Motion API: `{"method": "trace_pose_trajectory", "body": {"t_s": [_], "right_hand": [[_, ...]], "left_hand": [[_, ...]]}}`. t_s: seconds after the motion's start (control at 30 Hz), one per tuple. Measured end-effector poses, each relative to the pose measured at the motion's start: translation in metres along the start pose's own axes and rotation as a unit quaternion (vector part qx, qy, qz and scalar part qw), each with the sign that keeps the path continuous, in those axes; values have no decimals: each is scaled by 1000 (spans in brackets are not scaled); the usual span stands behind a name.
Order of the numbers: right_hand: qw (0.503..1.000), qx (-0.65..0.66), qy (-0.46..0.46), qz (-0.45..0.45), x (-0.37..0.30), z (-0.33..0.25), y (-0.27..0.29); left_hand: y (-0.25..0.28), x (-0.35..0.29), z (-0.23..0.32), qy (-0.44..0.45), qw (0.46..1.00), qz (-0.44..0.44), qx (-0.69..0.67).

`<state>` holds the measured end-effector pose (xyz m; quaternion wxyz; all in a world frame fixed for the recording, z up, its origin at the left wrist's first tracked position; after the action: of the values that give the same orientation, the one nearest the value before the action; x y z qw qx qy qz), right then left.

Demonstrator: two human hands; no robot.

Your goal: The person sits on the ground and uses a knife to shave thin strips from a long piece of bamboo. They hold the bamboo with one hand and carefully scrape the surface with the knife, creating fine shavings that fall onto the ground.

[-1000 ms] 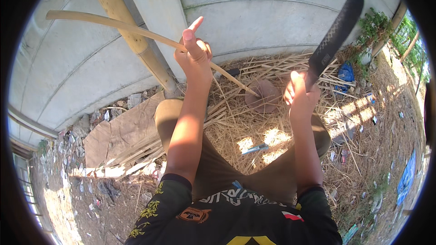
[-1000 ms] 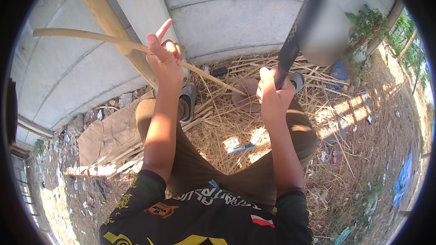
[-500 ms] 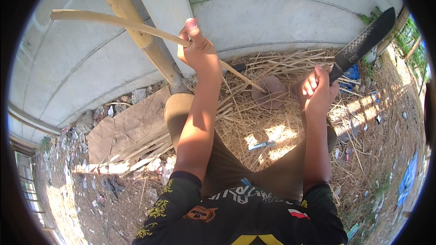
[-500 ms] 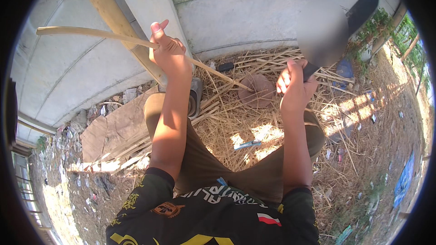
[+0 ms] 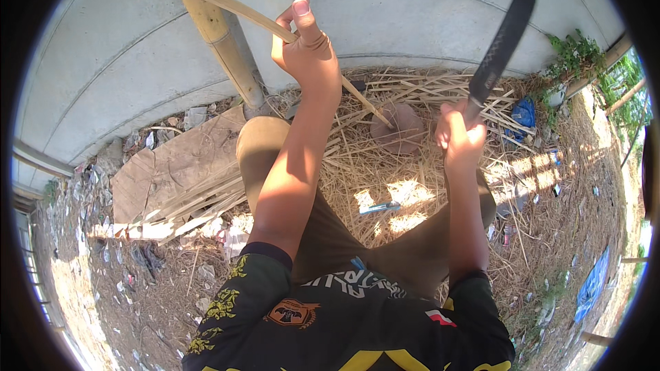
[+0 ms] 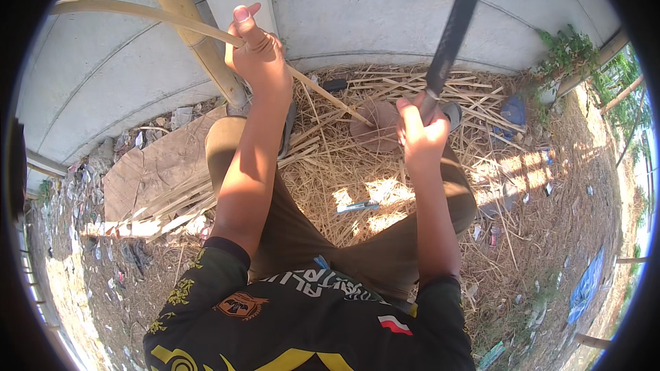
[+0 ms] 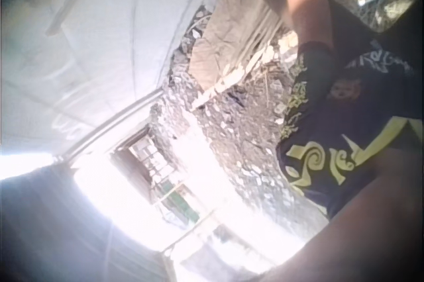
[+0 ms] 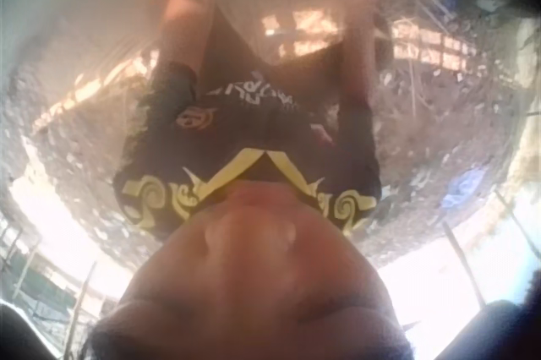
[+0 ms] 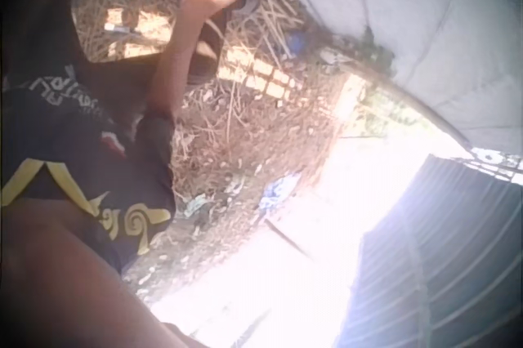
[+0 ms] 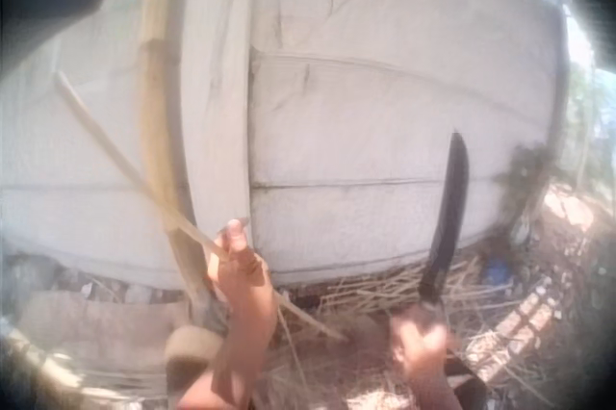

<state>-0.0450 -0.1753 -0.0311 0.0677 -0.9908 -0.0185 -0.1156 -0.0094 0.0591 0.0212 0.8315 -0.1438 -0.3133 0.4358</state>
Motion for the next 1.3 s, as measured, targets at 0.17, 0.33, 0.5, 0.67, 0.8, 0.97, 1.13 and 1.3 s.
{"method": "trace_pose_trajectory", "body": {"t_s": [0.17, 0.33, 0.5, 0.67, 0.8, 0.97, 1.13, 1.3], "right_hand": [[981, 182, 60, 37, -43, 127, 1], [898, -329, -289, -42, -43, 193, 22], [997, 49, -60, -18, 0, 15, -8], [959, 185, 208, 52, -23, 74, -13], [902, -198, -385, -5, -70, 259, 28], [974, -97, -200, -47, -8, 77, -3], [958, 202, 188, 76, 5, 23, -23], [894, -287, -343, -7, -36, 287, 75]], "left_hand": [[-5, -4, 1, 20, 1000, -4, 6], [9, 16, -11, 17, 999, 13, 31], [19, 18, -14, -10, 998, 43, 47], [7, 8, -10, 48, 998, 19, 22], [3, 7, -13, 53, 998, 21, 20], [23, 18, -14, 41, 996, 45, 63], [14, 16, -8, 29, 997, 64, 39], [-27, -23, 14, 73, 991, -4, -110]]}}
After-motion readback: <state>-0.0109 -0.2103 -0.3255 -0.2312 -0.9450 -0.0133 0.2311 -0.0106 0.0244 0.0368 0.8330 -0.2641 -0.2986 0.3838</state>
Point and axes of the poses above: each hand's wrist, its own x-axis towards the middle knuckle, its own y-axis out of the back of the hand, z = x × y, the point moved 1 cm from there along x, towards the middle knuckle, and after that the axes turned 4 degrees about -y, right-handed, at the moved point
